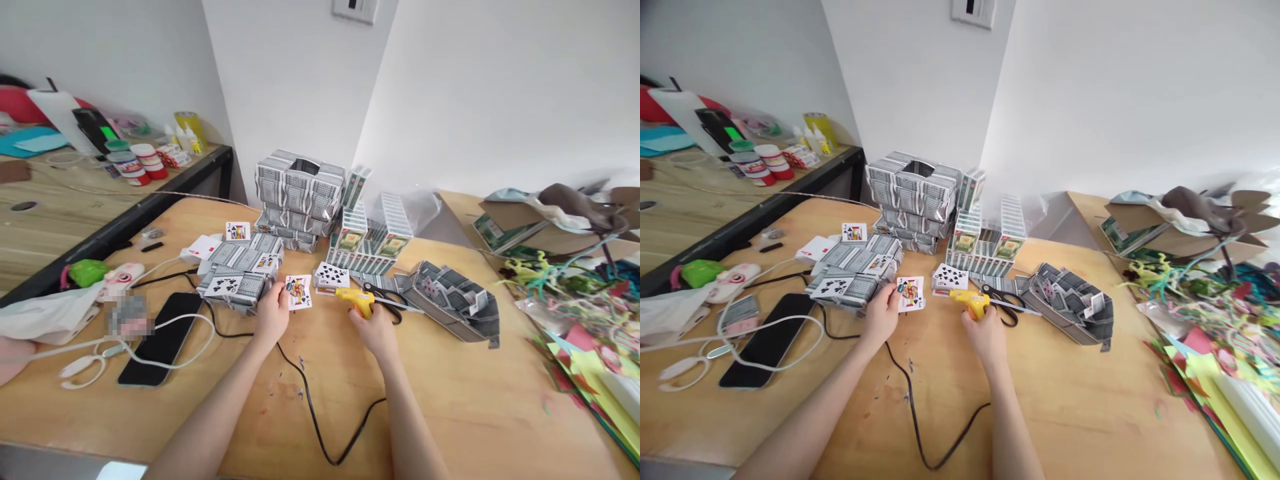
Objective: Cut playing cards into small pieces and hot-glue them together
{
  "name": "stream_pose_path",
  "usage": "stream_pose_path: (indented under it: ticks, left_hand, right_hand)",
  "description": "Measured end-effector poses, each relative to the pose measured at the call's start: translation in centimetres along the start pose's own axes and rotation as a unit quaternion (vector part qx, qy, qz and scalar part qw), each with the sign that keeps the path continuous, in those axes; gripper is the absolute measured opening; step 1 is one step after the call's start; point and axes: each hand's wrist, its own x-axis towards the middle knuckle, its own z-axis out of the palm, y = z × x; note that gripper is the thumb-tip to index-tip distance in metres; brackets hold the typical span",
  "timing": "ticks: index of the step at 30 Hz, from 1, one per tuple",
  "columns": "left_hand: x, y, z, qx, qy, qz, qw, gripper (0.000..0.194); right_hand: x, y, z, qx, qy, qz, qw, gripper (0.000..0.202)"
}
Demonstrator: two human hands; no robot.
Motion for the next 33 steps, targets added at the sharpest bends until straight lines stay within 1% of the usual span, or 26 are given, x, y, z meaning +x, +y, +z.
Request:
stream_pose_path:
  ticks: [3, 6, 10, 13, 25, 33]
  left_hand:
    - [-0.1, -0.2, 0.3, -0.037, -0.002, -0.017, 0.999, 0.018]
    - [-0.3, -0.3, 0.5, -0.049, -0.005, -0.011, 0.999, 0.018]
    - [-0.5, -0.1, 0.5, -0.047, -0.017, 0.01, 0.999, 0.017]
    - [-0.6, 0.2, 0.4, -0.05, -0.02, 0.014, 0.998, 0.017]
    - [-0.7, 0.5, 0.4, -0.08, -0.023, 0.0, 0.997, 0.015]
    - [-0.7, 0.9, 0.3, -0.086, -0.007, -0.006, 0.996, 0.013]
  right_hand:
    - [-0.4, -0.6, -0.1, 0.124, -0.022, -0.03, 0.992, 0.025]
    - [-1.0, -1.4, 0.3, 0.171, -0.013, -0.062, 0.983, 0.027]
    - [-1.6, -2.0, 1.0, 0.134, 0.014, -0.093, 0.986, 0.024]
    - [-1.8, -2.2, 1.1, 0.106, 0.028, -0.095, 0.989, 0.022]
    - [-1.9, -2.0, 1.3, 0.099, 0.049, -0.116, 0.987, 0.015]
    - [-1.8, -1.8, 1.2, 0.097, 0.062, -0.13, 0.985, 0.015]
